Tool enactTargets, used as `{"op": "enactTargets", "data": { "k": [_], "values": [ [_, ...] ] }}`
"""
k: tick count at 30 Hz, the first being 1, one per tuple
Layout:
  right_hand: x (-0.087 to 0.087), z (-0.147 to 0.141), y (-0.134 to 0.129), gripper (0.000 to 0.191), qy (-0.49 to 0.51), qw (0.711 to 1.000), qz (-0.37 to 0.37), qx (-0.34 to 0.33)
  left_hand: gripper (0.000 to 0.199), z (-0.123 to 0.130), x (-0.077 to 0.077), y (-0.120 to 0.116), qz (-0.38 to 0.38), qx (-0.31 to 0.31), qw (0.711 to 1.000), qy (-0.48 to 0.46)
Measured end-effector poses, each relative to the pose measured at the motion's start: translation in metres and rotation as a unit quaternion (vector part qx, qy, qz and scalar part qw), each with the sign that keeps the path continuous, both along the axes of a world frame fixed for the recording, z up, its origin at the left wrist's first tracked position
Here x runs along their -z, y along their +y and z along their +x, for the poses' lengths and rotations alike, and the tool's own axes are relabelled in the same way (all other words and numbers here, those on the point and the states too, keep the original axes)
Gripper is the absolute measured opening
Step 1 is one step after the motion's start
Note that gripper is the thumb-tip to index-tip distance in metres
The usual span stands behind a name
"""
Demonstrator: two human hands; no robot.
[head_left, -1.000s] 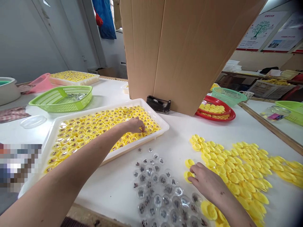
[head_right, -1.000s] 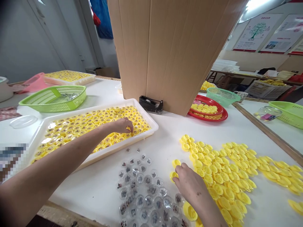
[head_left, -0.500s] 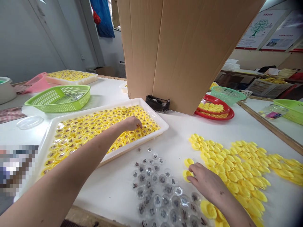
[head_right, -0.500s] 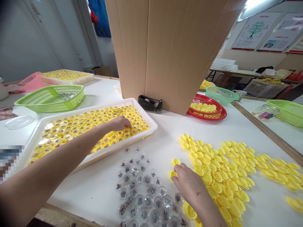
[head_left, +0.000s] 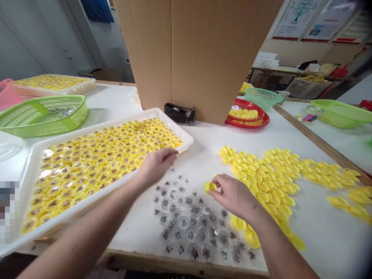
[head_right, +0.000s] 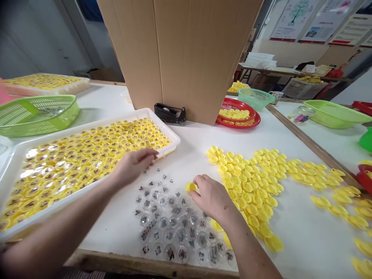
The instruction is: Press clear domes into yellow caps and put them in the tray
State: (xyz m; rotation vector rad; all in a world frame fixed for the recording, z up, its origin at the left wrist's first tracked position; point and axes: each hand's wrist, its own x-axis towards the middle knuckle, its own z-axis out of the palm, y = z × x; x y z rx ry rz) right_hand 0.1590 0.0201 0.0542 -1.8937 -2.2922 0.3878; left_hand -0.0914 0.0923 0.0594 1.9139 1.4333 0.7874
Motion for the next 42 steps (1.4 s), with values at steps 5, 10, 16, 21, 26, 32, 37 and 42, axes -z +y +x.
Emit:
{"op": "enactTargets", "data": {
  "k": [5,10,16,21,26,32,37,42],
  "values": [
    [-0.015,-0.038,0.009,0.005,0.104,0.992,0.064,-0.045,0.038,0.041,0.042,-0.051,-0.341,0.045,0.805,-0.483],
    [-0.004,-0.056,0.030,0.007,0.178,0.978,0.061,-0.090,0.022,0.036,0.054,-0.047,-0.349,0.011,0.727,-0.591],
    [0.034,-0.046,0.046,0.021,0.120,0.990,0.007,-0.079,0.017,0.019,0.056,-0.039,-0.324,-0.080,0.743,-0.581],
    [0.056,-0.054,0.041,0.017,0.111,0.990,-0.018,-0.088,0.016,0.018,0.057,-0.039,-0.343,-0.073,0.739,-0.575],
    [0.053,-0.051,0.041,0.016,0.174,0.982,-0.030,-0.065,0.014,0.019,0.058,-0.038,-0.347,-0.070,0.728,-0.587],
    [0.029,-0.042,0.032,0.026,0.449,0.883,-0.134,-0.007,0.021,0.025,0.063,-0.042,-0.362,-0.046,0.725,-0.584],
    [0.030,-0.047,0.027,0.024,0.565,0.803,-0.191,0.002,0.026,0.032,0.064,-0.049,-0.384,-0.006,0.709,-0.592],
    [0.035,-0.048,0.025,0.025,0.537,0.822,-0.190,0.003,0.032,0.034,0.064,-0.051,-0.383,0.007,0.712,-0.588]
  ]
}}
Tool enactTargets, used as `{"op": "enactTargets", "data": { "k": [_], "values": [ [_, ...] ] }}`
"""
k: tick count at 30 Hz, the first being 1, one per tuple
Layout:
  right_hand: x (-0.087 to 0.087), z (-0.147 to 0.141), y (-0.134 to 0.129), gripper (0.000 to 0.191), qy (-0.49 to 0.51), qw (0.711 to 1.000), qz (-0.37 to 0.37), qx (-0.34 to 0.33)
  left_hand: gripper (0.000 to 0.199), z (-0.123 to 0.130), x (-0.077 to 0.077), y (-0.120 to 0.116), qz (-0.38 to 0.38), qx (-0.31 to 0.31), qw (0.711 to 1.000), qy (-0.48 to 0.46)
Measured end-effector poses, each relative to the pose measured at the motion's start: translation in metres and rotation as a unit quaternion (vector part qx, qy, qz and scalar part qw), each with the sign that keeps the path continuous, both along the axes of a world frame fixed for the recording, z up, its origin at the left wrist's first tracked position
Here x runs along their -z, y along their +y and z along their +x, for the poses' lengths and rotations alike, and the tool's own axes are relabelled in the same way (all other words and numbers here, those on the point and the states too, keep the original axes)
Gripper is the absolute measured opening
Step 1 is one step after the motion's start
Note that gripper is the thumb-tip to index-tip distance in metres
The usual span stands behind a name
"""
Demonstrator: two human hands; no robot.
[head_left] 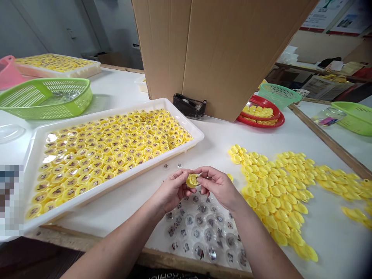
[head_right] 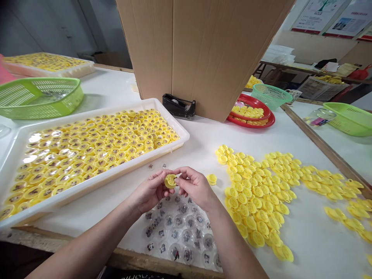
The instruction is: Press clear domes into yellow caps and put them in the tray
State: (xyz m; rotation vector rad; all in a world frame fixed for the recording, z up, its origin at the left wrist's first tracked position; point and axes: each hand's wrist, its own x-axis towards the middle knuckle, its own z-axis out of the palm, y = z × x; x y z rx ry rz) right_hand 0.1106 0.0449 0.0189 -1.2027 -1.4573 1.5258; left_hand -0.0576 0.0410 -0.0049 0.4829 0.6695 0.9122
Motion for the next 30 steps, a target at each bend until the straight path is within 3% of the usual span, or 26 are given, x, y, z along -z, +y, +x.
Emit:
{"op": "enactTargets", "data": {
  "k": [3,7,12,17,21,24,30],
  "values": [
    [-0.001,-0.002,-0.002,0.026,-0.026,0.999,0.029,0.011,0.035,0.000,0.001,0.000,0.002,-0.006,1.000,0.008],
    [-0.003,-0.006,-0.007,0.024,-0.073,0.989,0.128,0.034,0.035,0.003,0.001,0.000,0.001,-0.011,1.000,0.012],
    [-0.015,-0.003,-0.011,0.032,-0.175,0.965,0.195,-0.016,0.034,0.006,0.002,-0.002,-0.015,-0.005,1.000,0.005],
    [-0.026,0.002,-0.011,0.039,-0.273,0.921,0.272,-0.054,0.040,0.006,0.002,-0.002,-0.007,0.014,1.000,0.008],
    [-0.029,0.001,-0.011,0.043,-0.288,0.908,0.297,-0.073,0.039,0.005,0.002,-0.001,0.004,0.021,1.000,0.005],
    [-0.030,-0.001,-0.012,0.033,-0.295,0.900,0.313,-0.066,0.036,0.005,0.003,-0.001,0.017,0.017,1.000,-0.005],
    [-0.032,-0.002,-0.011,0.021,-0.272,0.917,0.290,-0.008,0.033,0.004,0.000,-0.004,0.014,0.008,0.999,-0.031]
  ]
}}
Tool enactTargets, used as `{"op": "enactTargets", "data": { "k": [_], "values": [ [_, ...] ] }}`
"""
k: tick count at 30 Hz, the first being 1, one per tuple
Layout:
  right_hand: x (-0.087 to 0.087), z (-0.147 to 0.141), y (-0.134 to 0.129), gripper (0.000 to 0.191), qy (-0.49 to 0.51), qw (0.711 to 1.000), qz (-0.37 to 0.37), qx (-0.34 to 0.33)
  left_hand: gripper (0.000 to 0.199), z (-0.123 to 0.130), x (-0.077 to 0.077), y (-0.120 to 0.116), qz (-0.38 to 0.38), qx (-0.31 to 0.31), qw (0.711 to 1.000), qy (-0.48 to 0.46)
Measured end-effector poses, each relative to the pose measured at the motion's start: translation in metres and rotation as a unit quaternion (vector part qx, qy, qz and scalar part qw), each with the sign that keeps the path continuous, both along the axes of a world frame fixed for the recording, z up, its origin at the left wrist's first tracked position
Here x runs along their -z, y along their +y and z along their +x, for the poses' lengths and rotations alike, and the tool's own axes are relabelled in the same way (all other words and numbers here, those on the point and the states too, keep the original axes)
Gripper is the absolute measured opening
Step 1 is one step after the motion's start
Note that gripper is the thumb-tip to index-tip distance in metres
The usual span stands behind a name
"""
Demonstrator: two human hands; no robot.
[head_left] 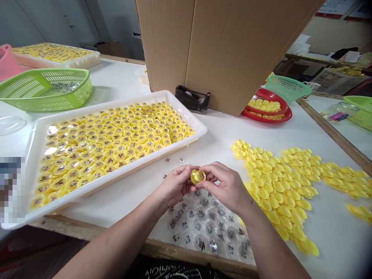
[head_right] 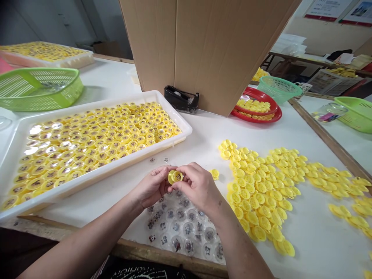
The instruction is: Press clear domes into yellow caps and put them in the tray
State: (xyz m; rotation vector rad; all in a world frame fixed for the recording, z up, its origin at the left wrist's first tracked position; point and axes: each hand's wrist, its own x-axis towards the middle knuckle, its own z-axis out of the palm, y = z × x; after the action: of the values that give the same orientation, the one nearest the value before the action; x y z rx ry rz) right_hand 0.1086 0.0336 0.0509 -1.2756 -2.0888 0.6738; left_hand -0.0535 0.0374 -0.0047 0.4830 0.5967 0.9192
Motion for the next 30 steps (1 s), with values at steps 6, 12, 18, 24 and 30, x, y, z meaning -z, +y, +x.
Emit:
{"op": "enactTargets", "data": {
  "k": [6,12,18,24,30],
  "values": [
    [0.003,0.001,-0.002,0.032,0.055,0.998,-0.021,0.016,0.026,-0.002,-0.001,-0.001,0.022,-0.013,1.000,0.007],
    [0.000,0.001,-0.005,0.027,0.049,0.999,-0.013,0.016,0.024,-0.001,-0.002,-0.001,0.050,-0.028,0.998,0.024],
    [-0.002,-0.003,-0.009,0.024,0.018,0.999,0.027,0.019,0.025,-0.001,-0.006,-0.004,0.066,-0.039,0.996,0.043],
    [0.001,-0.008,-0.014,0.015,-0.080,0.988,0.133,0.021,0.031,0.000,-0.006,-0.004,0.082,-0.041,0.992,0.082],
    [0.012,-0.016,-0.020,0.018,-0.107,0.979,0.166,0.051,0.042,0.002,-0.008,-0.006,0.166,-0.030,0.971,0.171]
  ]
}}
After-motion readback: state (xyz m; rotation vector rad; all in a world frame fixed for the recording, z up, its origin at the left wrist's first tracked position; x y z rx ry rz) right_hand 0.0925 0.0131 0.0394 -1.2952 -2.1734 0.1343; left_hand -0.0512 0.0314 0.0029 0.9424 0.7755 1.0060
